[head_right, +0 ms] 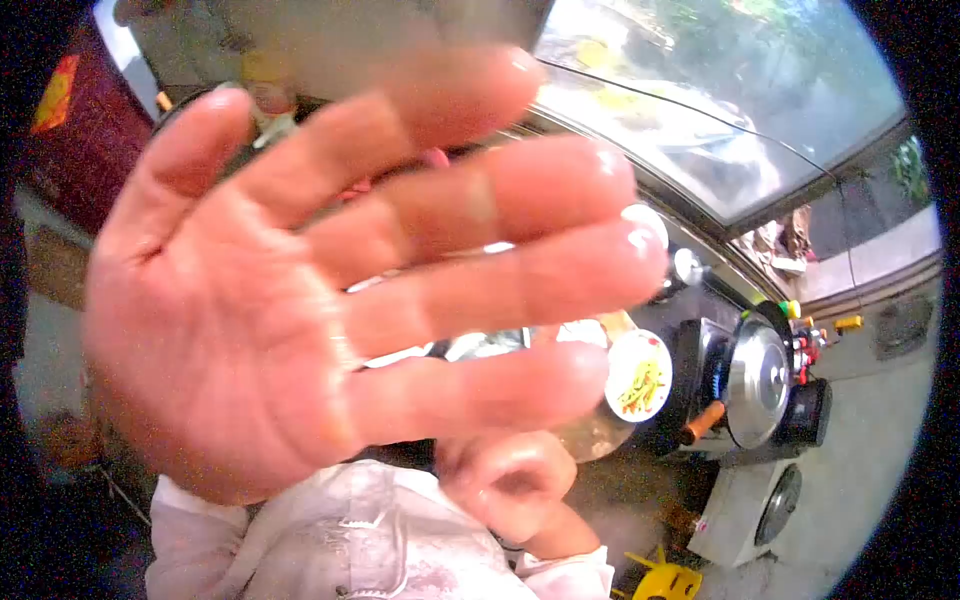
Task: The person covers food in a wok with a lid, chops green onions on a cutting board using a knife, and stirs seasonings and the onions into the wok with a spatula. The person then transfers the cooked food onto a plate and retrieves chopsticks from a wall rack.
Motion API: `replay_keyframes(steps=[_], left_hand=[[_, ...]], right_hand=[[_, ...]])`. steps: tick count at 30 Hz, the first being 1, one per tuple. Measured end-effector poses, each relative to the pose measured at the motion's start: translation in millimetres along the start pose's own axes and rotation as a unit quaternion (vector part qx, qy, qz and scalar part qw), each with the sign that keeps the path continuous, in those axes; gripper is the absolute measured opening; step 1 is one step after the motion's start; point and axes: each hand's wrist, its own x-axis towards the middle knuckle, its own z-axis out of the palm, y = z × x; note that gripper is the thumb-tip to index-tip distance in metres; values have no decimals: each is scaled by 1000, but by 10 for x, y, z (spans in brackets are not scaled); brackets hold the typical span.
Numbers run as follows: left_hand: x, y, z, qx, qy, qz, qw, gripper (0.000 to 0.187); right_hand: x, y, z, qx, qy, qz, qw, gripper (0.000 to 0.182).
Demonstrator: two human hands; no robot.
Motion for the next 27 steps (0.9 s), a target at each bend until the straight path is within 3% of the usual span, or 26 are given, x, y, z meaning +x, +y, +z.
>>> replay_keyframes(steps=[3, 4, 5, 7, 8, 11, 13, 14, 16, 17, 18, 19, 21, 23, 27], left_hand=[[-244, 498, -50, -31, 56, -2, 998, 57], [-230, 525, -111, -45, 80, -7, 996, 57], [-174, 529, -246, -63, 107, -13, 992, 57], [-257, 582, -708, -61, 103, -18, 993, 42], [-379, 612, -1037, -25, 110, -17, 994, 39], [-944, 945, -1525, 113, 222, 48, 967, 18], [-1187, 1160, -1827, 199, 314, 88, 924, 16], [-1295, 1289, -1968, 301, 320, 89, 894, 17], [-1294, 1501, -2030, 486, 388, 114, 775, 21], [-1378, 1596, -2155, 569, 330, 168, 735, 26], [-1446, 1651, -2240, 629, 325, 194, 679, 32], [-1508, 1704, -2377, 654, 318, 188, 660, 35], [-1430, 1791, -2534, 752, 213, 250, 571, 40], [-1435, 1847, -2697, 746, 220, 258, 573, 47], [-1393, 1821, -2795, 780, 223, 241, 533, 47]], right_hand=[[84, 305, 263, -54, 69, 54, 995, 10], [31, 408, 173, -30, 93, 121, 988, 16], [114, 581, 62, -121, 102, 133, 978, 26], [257, 879, 56, -214, 55, 216, 951, 24], [293, 1082, 92, -192, 52, 252, 947, 21], [307, 1559, 461, -188, -2, 337, 922, 22], [385, 1808, 775, -187, -33, 356, 915, 28], [435, 1980, 949, -89, -7, 389, 917, 31], [675, 2330, 1214, -65, -50, 375, 923, 36], [730, 2534, 1398, -51, -42, 369, 927, 39], [733, 2761, 1552, -26, -32, 347, 937, 40], [772, 2843, 1692, -26, -20, 349, 937, 42], [838, 2876, 1841, -34, -39, 291, 955, 45], [770, 3003, 1885, 13, -17, 359, 933, 41], [641, 2618, 1626, 14, -42, 320, 946, 46]])
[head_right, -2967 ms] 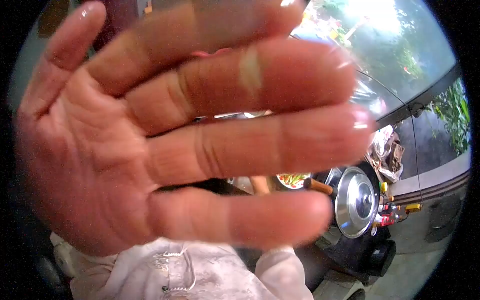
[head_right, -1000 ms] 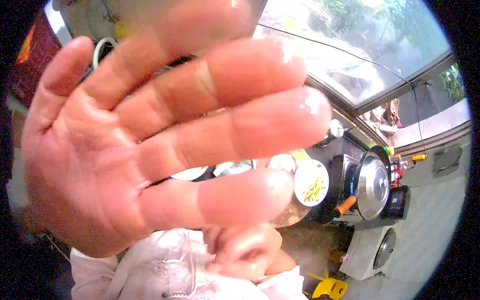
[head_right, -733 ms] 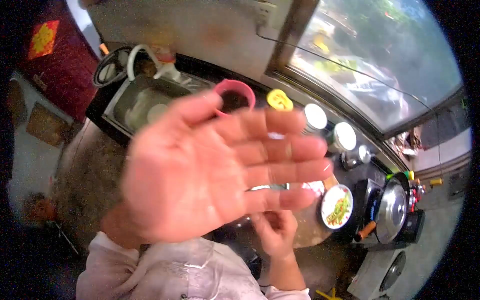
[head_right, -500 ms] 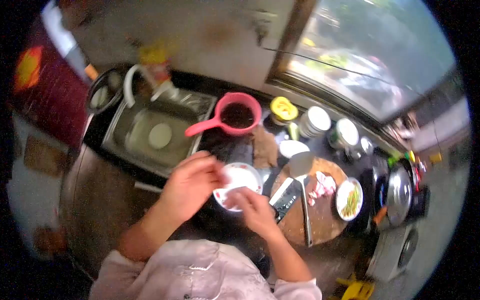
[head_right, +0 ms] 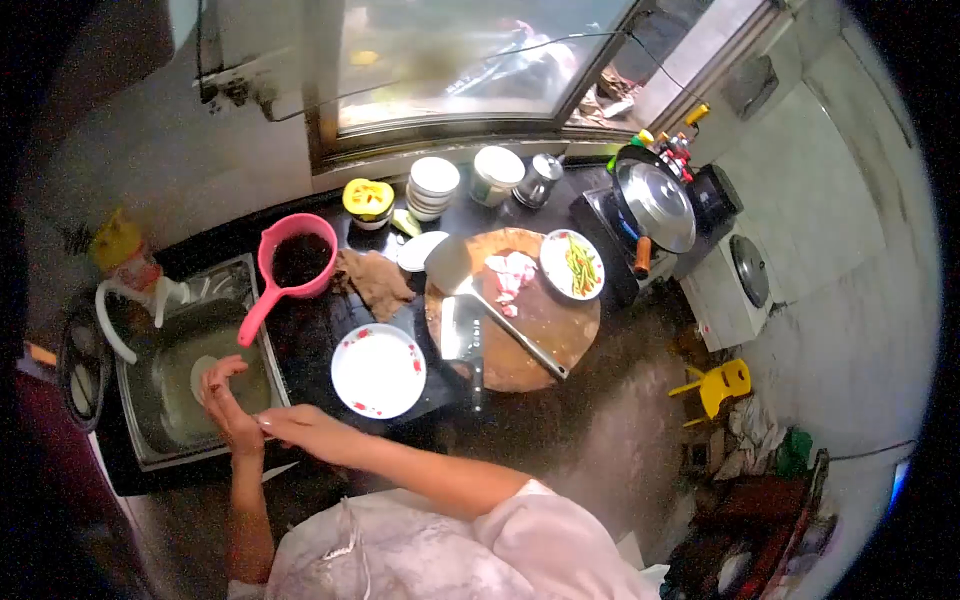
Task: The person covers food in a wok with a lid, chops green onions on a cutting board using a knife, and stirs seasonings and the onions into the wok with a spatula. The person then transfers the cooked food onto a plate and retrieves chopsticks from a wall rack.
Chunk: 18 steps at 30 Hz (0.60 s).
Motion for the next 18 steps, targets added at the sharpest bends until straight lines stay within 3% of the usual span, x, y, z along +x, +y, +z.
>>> replay_keyframes(steps=[3, 4, 6, 8, 10, 11, 13, 14, 16, 18], left_hand=[[-170, -56, 250, 15, -5, -47, 999, 36], [-259, -26, 398, 21, -57, -27, 998, 34], [-439, 76, 677, 44, -149, 9, 988, 30], [-747, 199, 1071, 31, -226, 7, 974, 27], [-1075, 341, 1466, -55, -335, -66, 938, 27], [-1176, 484, 1650, -50, -362, -111, 924, 26], [-1374, 670, 1989, -40, -381, -159, 910, 26], [-1493, 689, 2133, -32, -375, -163, 912, 27], [-1685, 715, 2340, -36, -376, -208, 902, 33], [-1755, 823, 2414, -58, -368, -273, 887, 36]], right_hand=[[-498, -241, -392, -43, 28, -1, 999, 41], [-696, -236, -571, -92, 75, -33, 992, 37], [-1176, -288, -1006, -260, 219, 24, 940, 34], [-1678, -324, -1412, -331, 338, 38, 880, 34], [-2186, 13, -2014, -410, 445, 52, 794, 33], [-2410, 50, -2194, -536, 468, 2, 703, 29], [-2749, 118, -2450, -603, 489, 48, 629, 35], [-2892, 178, -2558, -630, 469, 85, 613, 41], [-3039, 230, -2663, -631, 430, 122, 634, 45], [-3069, 306, -2737, -646, 408, 114, 635, 46]])
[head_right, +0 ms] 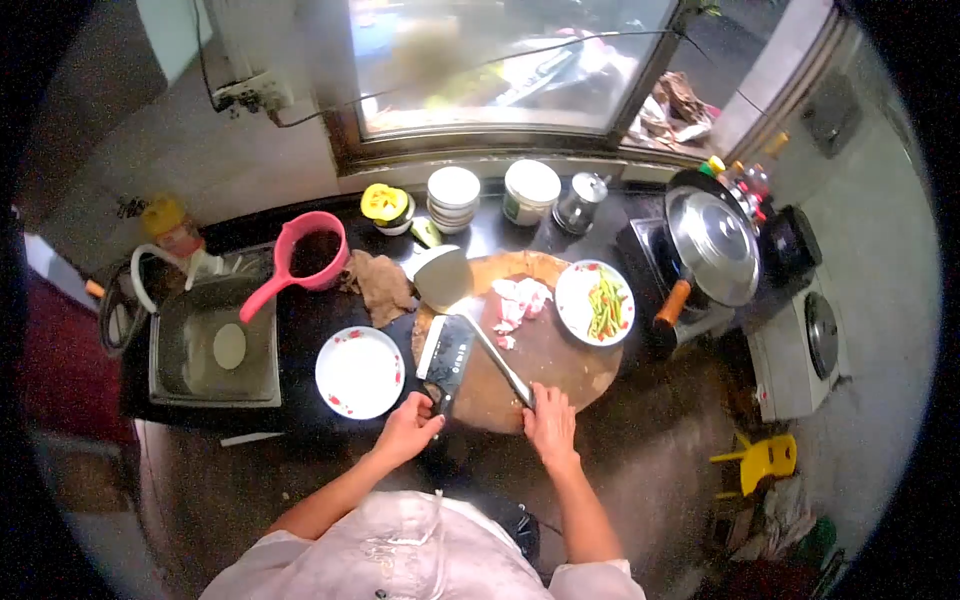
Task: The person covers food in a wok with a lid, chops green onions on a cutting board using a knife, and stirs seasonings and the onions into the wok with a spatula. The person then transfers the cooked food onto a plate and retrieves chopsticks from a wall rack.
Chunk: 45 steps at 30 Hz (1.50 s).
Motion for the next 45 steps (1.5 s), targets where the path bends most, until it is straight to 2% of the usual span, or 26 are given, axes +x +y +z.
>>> replay_keyframes(steps=[2, 4, 5, 8, 10, 14, 19, 22, 23, 29, 32, 36, 37, 38, 40, 42, 44, 45], left_hand=[[-7, 17, 41, 21, 14, -17, 1000, 37], [-41, -1, -5, 26, 27, -28, 999, 37], [-1, -54, -30, 19, 65, -23, 997, 36], [241, -20, -350, 85, 171, 58, 980, 31], [543, -5, -591, 120, 190, 92, 970, 28], [1223, 154, -891, 185, 182, 197, 945, 25], [1990, 156, -794, 287, 171, 328, 883, 20], [2309, 175, -726, 368, 135, 320, 863, 17], [2401, 152, -703, 401, 131, 323, 847, 16], [2604, 284, -711, 429, 134, 364, 816, 9], [2562, 610, -820, 333, 188, 395, 836, 6], [2582, 1151, -914, 190, 239, 370, 877, 10], [2620, 1330, -901, 146, 222, 333, 905, 10], [2780, 1401, -844, 100, 220, 355, 903, 13], [3147, 1596, -646, 10, 195, 311, 930, 15], [3383, 1875, -412, -99, 127, 242, 957, 22], [3897, 1906, -130, -170, 73, 174, 967, 25], [4019, 2003, -32, -159, 72, 122, 977, 24]], right_hand=[[18, 82, 80, 2, 8, -24, 1000, 46], [67, 61, 65, 13, 3, -37, 999, 37], [85, 56, 47, 33, -13, -21, 999, 34], [95, 3, 29, 113, -44, 13, 993, 27], [76, -32, 27, 187, -37, 12, 982, 27], [-90, -208, -180, 241, -53, 113, 962, 25], [-289, -183, -390, 237, 34, 130, 962, 23], [-363, -248, -487, 228, 33, 165, 959, 22], [-389, -233, -449, 223, 47, 151, 962, 23], [-448, -355, -326, 224, 51, 143, 963, 24], [-467, -414, -247, 234, 64, 136, 961, 23], [-562, -383, -127, 243, 62, 142, 958, 24], [-549, -392, -113, 244, 66, 142, 957, 25], [-533, -406, -129, 248, 51, 159, 954, 25], [-495, -496, -219, 256, 22, 192, 947, 27], [-448, -513, -189, 245, 20, 212, 946, 27], [-408, -488, -60, 223, 81, 192, 952, 26], [-377, -517, -97, 222, 81, 196, 952, 26]])
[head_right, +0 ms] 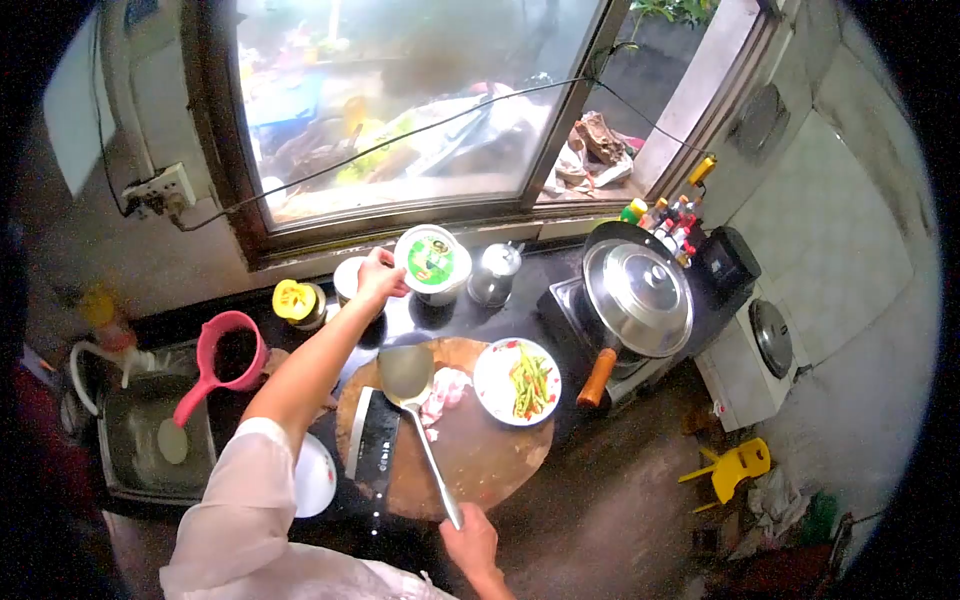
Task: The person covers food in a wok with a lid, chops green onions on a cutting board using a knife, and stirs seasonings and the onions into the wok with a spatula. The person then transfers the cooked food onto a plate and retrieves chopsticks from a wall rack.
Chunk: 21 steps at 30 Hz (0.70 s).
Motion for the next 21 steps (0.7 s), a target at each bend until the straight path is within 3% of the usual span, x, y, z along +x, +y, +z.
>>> replay_keyframes(steps=[1, 3, 7, 12, 15, 18, 20, 21], left_hand=[[93, 24, 127, -9, 8, -67, 998, 24], [254, -26, 309, -14, 33, -109, 993, 22], [534, -222, 529, 5, 68, -144, 987, 22], [739, -348, 535, 51, -55, -237, 969, 18], [451, -280, 472, 56, -22, -111, 992, 21], [-447, 372, 182, -15, -122, -58, 991, 25], [-1051, 411, -94, 70, -162, 32, 984, 25], [-1231, 67, -173, 211, -128, 127, 961, 26]], right_hand=[[16, -13, 9, -18, -1, 11, 1000, 26], [40, -52, 7, -19, 0, 20, 1000, 27], [40, -176, -28, -2, -23, 60, 998, 29], [13, -181, 38, -10, -18, 45, 999, 27], [86, -283, 41, -22, -31, 32, 999, 27], [147, -344, 145, 13, -33, 15, 999, 27], [183, -303, 352, 64, -22, -5, 998, 28], [185, -404, 401, 97, -41, 34, 994, 29]])
